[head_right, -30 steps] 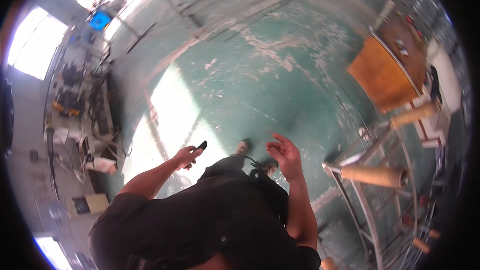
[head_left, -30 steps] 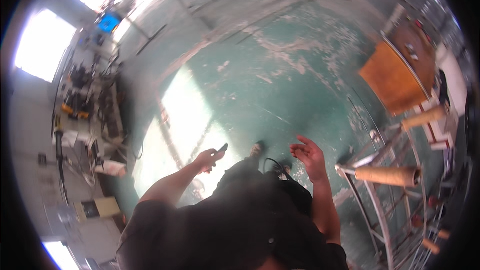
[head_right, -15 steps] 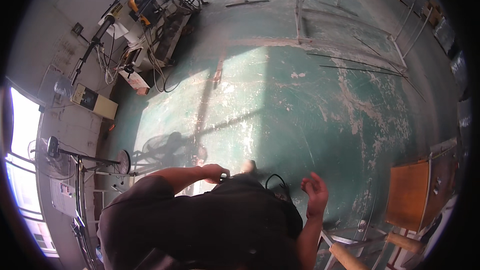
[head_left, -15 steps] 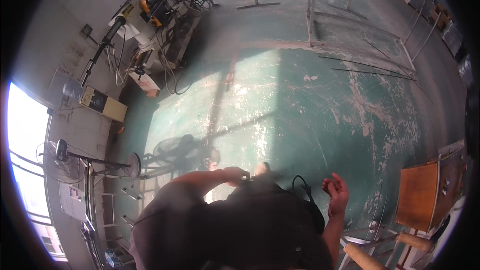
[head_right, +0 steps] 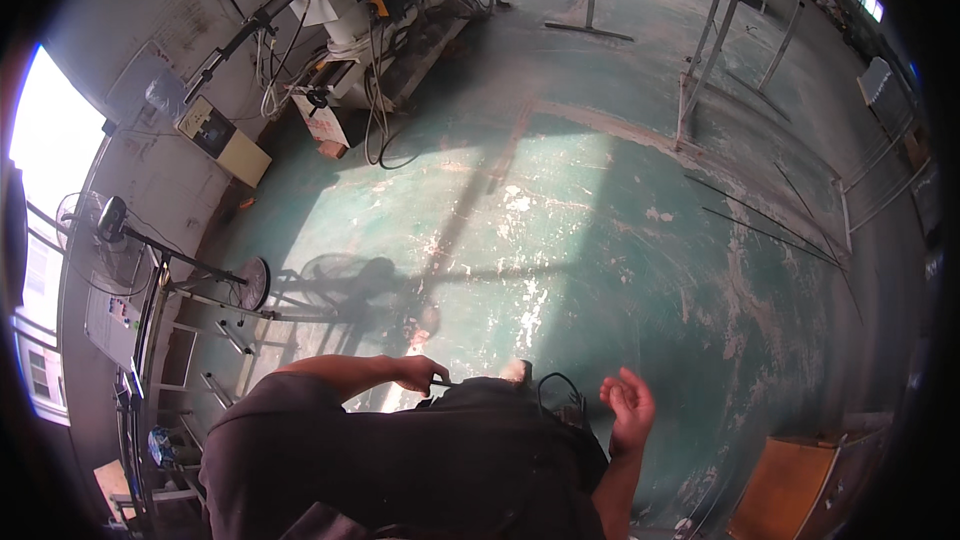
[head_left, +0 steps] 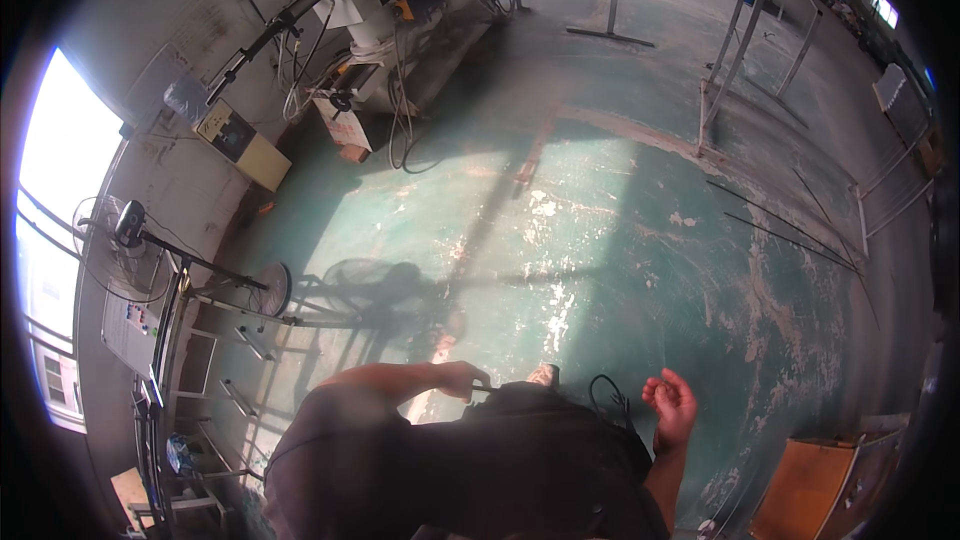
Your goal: The person picks up metal rods from the floor, puts on gloves, and uses a bending machine to bend the rods into curved shapes. The person then places the bent rods onto a wooden workbench.
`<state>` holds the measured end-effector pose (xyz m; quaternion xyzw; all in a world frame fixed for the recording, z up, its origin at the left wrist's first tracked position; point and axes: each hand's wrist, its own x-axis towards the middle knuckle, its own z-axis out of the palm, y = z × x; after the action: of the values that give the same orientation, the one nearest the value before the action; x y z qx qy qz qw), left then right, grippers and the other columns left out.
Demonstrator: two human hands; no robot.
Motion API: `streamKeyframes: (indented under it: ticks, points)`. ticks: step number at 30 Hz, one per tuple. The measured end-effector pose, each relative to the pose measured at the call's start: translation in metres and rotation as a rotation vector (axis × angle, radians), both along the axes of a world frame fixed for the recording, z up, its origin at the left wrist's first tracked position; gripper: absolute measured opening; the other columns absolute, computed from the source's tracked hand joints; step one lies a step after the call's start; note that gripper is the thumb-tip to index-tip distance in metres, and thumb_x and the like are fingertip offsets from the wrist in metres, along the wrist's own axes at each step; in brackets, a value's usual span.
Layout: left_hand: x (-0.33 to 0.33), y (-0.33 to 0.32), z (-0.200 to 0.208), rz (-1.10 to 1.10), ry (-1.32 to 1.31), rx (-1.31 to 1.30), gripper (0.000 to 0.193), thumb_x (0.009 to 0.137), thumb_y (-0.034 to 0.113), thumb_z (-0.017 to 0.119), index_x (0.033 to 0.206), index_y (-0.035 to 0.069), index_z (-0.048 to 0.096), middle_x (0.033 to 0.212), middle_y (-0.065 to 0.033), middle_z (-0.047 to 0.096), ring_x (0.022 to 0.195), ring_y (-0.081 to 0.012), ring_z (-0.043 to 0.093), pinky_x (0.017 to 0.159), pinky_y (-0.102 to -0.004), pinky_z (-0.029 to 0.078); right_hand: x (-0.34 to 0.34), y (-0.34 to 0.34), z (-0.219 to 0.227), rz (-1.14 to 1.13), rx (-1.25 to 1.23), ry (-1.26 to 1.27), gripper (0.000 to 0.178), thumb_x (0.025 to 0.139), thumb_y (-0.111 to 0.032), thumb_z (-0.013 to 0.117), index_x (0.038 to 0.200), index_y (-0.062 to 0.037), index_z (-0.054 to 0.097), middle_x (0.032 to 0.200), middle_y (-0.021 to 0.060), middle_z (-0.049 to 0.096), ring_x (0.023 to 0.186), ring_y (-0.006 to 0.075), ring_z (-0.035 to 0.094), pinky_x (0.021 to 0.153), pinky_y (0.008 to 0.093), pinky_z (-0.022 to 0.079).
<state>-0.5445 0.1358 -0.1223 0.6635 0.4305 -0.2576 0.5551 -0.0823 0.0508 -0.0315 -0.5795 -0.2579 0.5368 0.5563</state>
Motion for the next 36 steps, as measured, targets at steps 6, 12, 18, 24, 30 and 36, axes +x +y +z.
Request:
streamKeyframes:
  ticks: [6, 12, 18, 24, 30, 36]
  points:
    - [0.015, -0.015, -0.002, 0.06, 0.079, 0.069, 0.056, 0.083, 0.016, 0.077, 0.138, 0.025, 0.068, 0.122, -0.0171, 0.074, 0.117, -0.0369, 0.07, 0.095, -0.0496, 0.055, -0.004, 0.048, -0.005, 0.164, -0.006, 0.003, 0.034, 0.102, -0.001, 0.067, 0.136, 0.0012, 0.063, 0.112, 0.0146, 0.076, 0.096, 0.0201, 0.072, 0.09, 0.0352, 0.061]
    - [0.024, -0.041, 0.015, 0.178, 0.207, 0.147, 0.045, 0.091, 0.024, 0.069, 0.136, 0.02, 0.068, 0.12, -0.0154, 0.074, 0.117, -0.0375, 0.07, 0.093, -0.0519, 0.056, -0.001, 0.106, -0.006, 0.308, 0.042, 0.038, 0.033, 0.102, -0.001, 0.068, 0.135, 0.0024, 0.064, 0.109, 0.0139, 0.076, 0.094, 0.0183, 0.072, 0.088, 0.0333, 0.061]
    - [0.02, -0.078, 0.024, 0.252, 0.332, 0.091, 0.045, 0.085, 0.013, 0.066, 0.129, 0.01, 0.072, 0.115, -0.0164, 0.074, 0.111, -0.0359, 0.072, 0.089, -0.0501, 0.058, 0.002, 0.139, -0.005, 0.429, 0.016, 0.06, 0.033, 0.102, -0.002, 0.069, 0.134, 0.0021, 0.064, 0.107, 0.0132, 0.076, 0.093, 0.0184, 0.072, 0.086, 0.0333, 0.061]
    - [0.006, -0.136, 0.022, 0.533, 0.2, 0.002, 0.065, 0.078, 0.012, 0.075, 0.141, 0.024, 0.065, 0.112, -0.0156, 0.074, 0.109, -0.0346, 0.072, 0.091, -0.0493, 0.057, 0.004, 0.154, -0.034, 0.57, -0.031, 0.097, 0.03, 0.103, -0.004, 0.069, 0.132, 0.0017, 0.064, 0.106, 0.0132, 0.075, 0.09, 0.0193, 0.072, 0.084, 0.0341, 0.062]
    - [0.028, -0.149, 0.018, 0.639, 0.139, 0.234, 0.061, 0.08, 0.013, 0.071, 0.14, 0.024, 0.066, 0.109, -0.0152, 0.075, 0.105, -0.0371, 0.071, 0.088, -0.0496, 0.056, -0.03, 0.174, -0.03, 0.71, -0.056, 0.112, 0.031, 0.102, -0.004, 0.07, 0.131, 0.002, 0.063, 0.105, 0.014, 0.075, 0.089, 0.0199, 0.073, 0.082, 0.0346, 0.062]
    - [0.044, -0.107, 0.027, 0.694, 0.198, 0.132, 0.074, 0.089, 0.034, 0.075, 0.159, 0.028, 0.052, 0.142, -0.0147, 0.069, 0.129, -0.0381, 0.065, 0.107, -0.0479, 0.052, -0.072, 0.198, -0.021, 0.782, -0.038, 0.093, 0.03, 0.1, -0.003, 0.07, 0.13, 0.0023, 0.063, 0.105, 0.0152, 0.076, 0.09, 0.0209, 0.074, 0.083, 0.0355, 0.064]
